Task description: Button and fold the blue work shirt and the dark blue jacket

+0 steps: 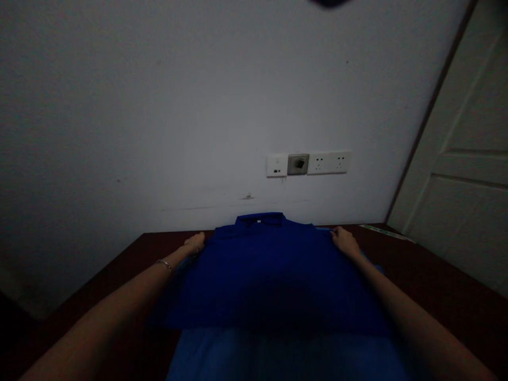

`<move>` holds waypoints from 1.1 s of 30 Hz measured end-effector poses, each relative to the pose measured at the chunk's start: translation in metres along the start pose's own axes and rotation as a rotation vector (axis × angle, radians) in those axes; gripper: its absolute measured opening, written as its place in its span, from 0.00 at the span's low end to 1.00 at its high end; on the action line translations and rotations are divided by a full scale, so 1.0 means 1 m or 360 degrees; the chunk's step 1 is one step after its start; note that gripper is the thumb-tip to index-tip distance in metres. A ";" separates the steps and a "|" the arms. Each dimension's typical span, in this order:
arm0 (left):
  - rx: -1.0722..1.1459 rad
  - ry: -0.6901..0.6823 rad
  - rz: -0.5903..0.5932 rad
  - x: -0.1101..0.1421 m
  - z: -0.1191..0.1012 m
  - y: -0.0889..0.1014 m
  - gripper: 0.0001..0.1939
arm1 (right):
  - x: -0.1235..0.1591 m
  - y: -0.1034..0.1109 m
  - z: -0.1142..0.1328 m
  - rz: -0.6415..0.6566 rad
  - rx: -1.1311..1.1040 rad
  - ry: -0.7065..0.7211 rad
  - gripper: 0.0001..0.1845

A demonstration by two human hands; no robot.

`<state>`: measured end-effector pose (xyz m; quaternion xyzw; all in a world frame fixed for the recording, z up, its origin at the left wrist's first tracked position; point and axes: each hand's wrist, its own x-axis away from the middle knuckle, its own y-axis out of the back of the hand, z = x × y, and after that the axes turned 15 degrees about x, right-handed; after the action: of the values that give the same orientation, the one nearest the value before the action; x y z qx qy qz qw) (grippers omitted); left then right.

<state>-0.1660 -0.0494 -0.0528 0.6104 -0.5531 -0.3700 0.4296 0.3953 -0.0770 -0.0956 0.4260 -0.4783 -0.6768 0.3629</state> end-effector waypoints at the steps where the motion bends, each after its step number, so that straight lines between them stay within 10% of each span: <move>1: -0.0006 0.0007 -0.0016 0.001 -0.002 -0.003 0.11 | 0.002 0.000 0.003 0.0013 0.0008 -0.0012 0.17; 11: 0.0236 -0.0105 -0.0406 -0.012 -0.002 0.019 0.12 | -0.001 0.019 0.009 -0.0613 -0.0491 0.0064 0.19; 20: -0.0286 -0.0113 -0.0310 -0.001 -0.026 0.001 0.15 | 0.009 0.022 0.027 -0.0004 0.0302 0.0011 0.19; 26: -0.0393 -0.0215 -0.0286 0.005 -0.026 -0.018 0.17 | 0.013 0.019 0.034 0.0033 0.0549 0.0111 0.14; 33: -0.0247 -0.0383 -0.0325 -0.009 -0.048 0.003 0.15 | 0.008 0.032 0.056 -0.0308 0.0408 0.0438 0.18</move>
<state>-0.1232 -0.0345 -0.0334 0.5797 -0.5055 -0.5238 0.3662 0.3429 -0.0741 -0.0567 0.6010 -0.4633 -0.5775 0.3011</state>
